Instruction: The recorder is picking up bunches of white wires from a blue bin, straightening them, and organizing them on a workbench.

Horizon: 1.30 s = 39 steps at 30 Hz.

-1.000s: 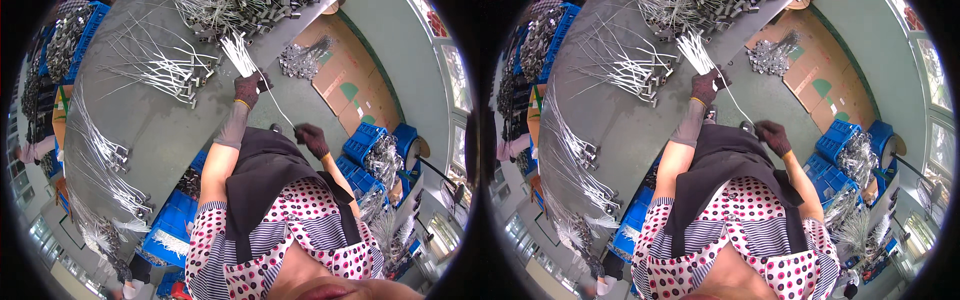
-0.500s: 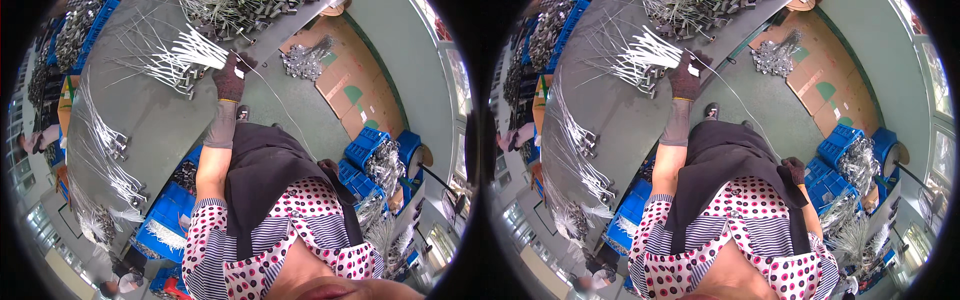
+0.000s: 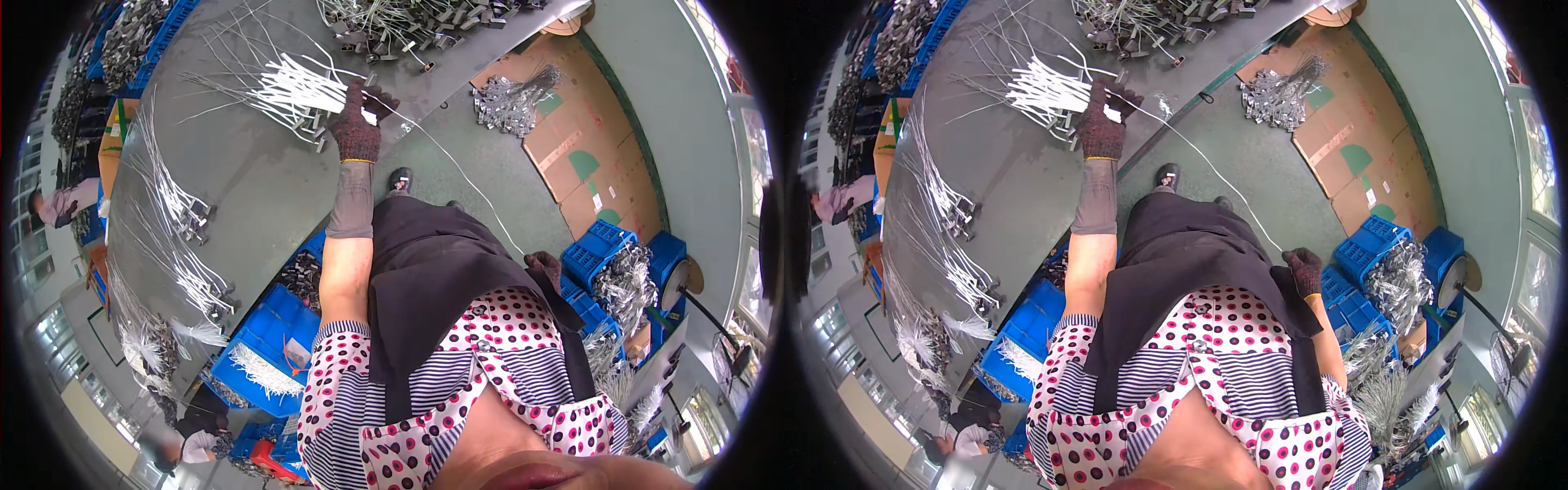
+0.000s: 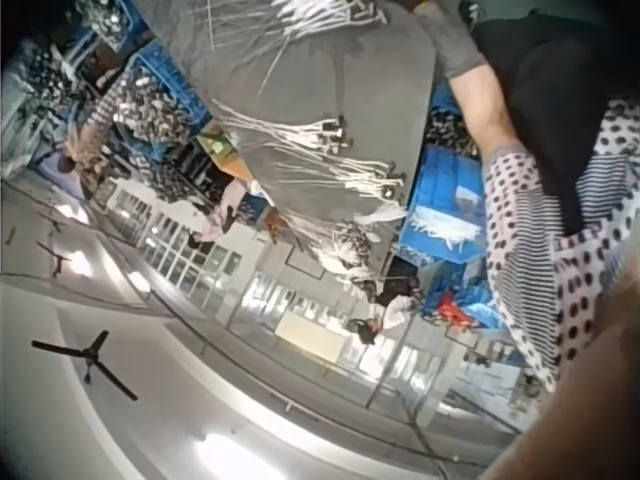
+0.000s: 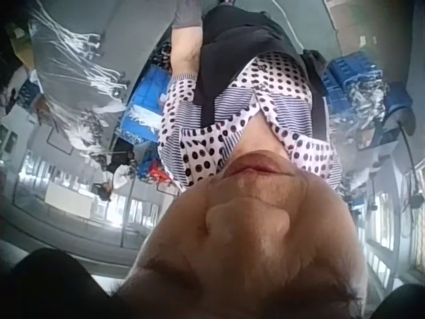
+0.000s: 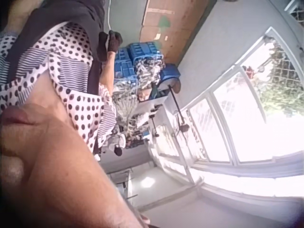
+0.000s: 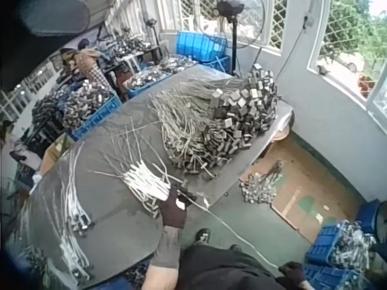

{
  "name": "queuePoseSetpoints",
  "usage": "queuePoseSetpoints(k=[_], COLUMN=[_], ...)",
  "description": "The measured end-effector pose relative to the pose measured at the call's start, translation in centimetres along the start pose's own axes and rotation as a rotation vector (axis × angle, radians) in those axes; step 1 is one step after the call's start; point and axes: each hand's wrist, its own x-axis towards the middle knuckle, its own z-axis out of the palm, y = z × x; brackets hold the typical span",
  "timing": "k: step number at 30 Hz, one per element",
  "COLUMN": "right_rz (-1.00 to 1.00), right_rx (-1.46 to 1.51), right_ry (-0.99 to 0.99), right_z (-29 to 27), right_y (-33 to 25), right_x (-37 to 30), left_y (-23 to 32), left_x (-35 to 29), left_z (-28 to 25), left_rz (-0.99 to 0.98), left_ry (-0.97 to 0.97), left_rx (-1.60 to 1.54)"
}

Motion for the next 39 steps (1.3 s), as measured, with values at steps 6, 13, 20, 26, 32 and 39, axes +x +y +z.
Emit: queuePoseSetpoints(k=[6, 13, 20, 26, 32, 39], right_rz=[0.107, -0.18, -0.435, -0.59, -0.628, -0.871], right_rx=[0.228, 0.085, 0.16, 0.431, 0.438, -0.451], right_ry=[-0.24, -0.068, -0.131, -0.213, -0.246, 0.422], right_z=[0.1, 6.0, 14.0, 21.0, 24.5, 23.0], right_y=[2.5, -11.7, -29.9, -38.8, -42.6, -43.7], right_x=[3.9, 4.7, 9.3, 10.0, 9.5, 14.6], left_y=[2.0, 0.9, -0.5, 0.1, -0.7, 5.3], left_x=[0.3, -1.9, -2.4, -2.0, 1.1, 1.0], left_z=[0.6, 0.3, 2.2, 3.0, -2.1, -1.5], left_rz=[0.17, 0.051, -0.129, 0.048, 0.255, 0.175], left_ry=[0.131, 0.047, -0.008, -0.088, -0.083, 0.247], left_rx=[0.201, 0.172, 0.135, 0.394, 0.595, 1.207])
